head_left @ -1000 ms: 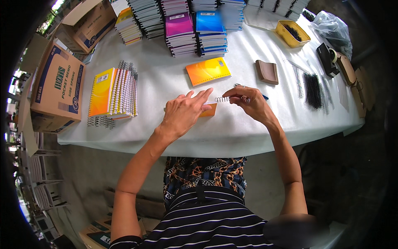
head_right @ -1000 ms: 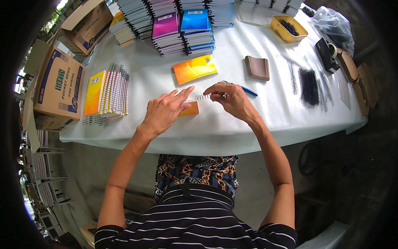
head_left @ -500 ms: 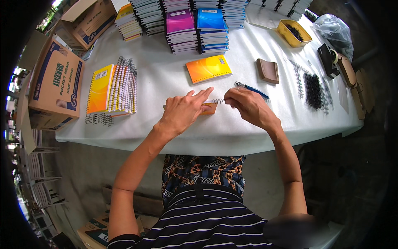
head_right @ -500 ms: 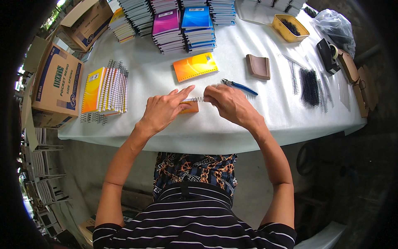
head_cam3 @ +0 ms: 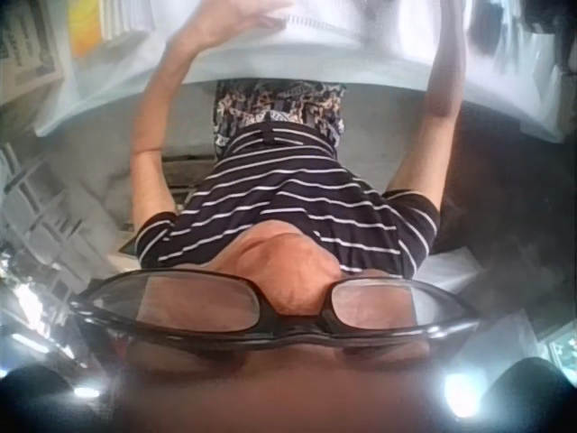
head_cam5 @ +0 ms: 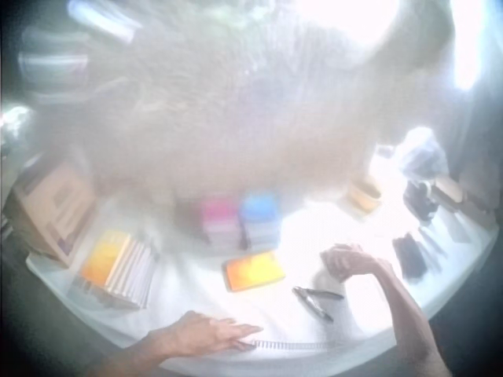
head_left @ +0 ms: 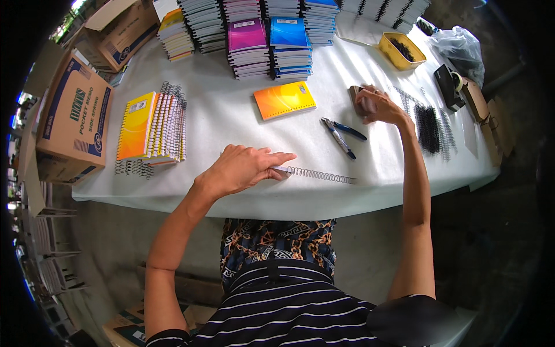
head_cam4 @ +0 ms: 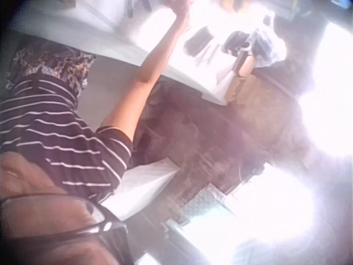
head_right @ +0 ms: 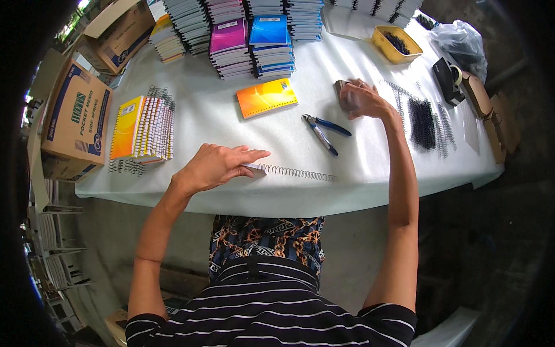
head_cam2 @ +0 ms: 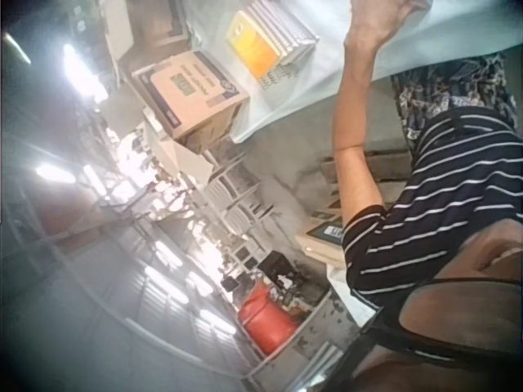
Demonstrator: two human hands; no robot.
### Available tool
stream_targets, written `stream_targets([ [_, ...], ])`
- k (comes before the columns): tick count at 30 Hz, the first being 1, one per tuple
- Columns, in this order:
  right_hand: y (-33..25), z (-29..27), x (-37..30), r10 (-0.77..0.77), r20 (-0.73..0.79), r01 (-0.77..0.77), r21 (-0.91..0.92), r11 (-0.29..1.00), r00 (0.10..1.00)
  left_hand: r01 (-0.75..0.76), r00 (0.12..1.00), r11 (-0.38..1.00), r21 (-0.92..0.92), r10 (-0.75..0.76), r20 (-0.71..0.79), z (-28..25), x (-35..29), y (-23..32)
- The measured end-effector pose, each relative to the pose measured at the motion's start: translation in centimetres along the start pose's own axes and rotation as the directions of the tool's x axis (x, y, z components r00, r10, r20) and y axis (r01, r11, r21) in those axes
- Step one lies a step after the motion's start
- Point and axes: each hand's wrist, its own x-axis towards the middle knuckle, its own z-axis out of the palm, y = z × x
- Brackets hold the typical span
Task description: The person repeatedly picks up a yellow spiral notebook, aligns a metal spiral coil with the punched holes, and inserts the coil through the holes to bind the pages. They then use pliers to crimp the ends of the coil to secure it. The person stacks the finished notebooks on the table.
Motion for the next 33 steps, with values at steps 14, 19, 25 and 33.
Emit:
stream_targets([
  [14,-15.3,-2.4,-0.4,-0.73,0.105,0.151,0.949,0.276,0.676,0.117,0.926,0.966,0.232,-0.022,-0.377,1.9,-1.7,-1.2],
  [19,-14.8,-1.2,-0.5,-0.681,0.069,0.092,0.976,0.197,0.729,0.113,0.911,0.963,0.244,-0.002,-0.413,2.0,-1.4,-1.5],
  [25,-16.0,-1.6,-0.1,-0.611,0.147,0.138,0.909,0.394,0.778,0.15,0.93,0.964,0.22,-0.062,-0.362,1.5,-1.4,-1.8],
  [33,-17.2,-2.5,0.1,-0.646,0.126,0.068,0.961,0.267,0.753,0.207,0.905,0.95,0.233,-0.096,-0.414,1.5,-1.6,-2.1],
])
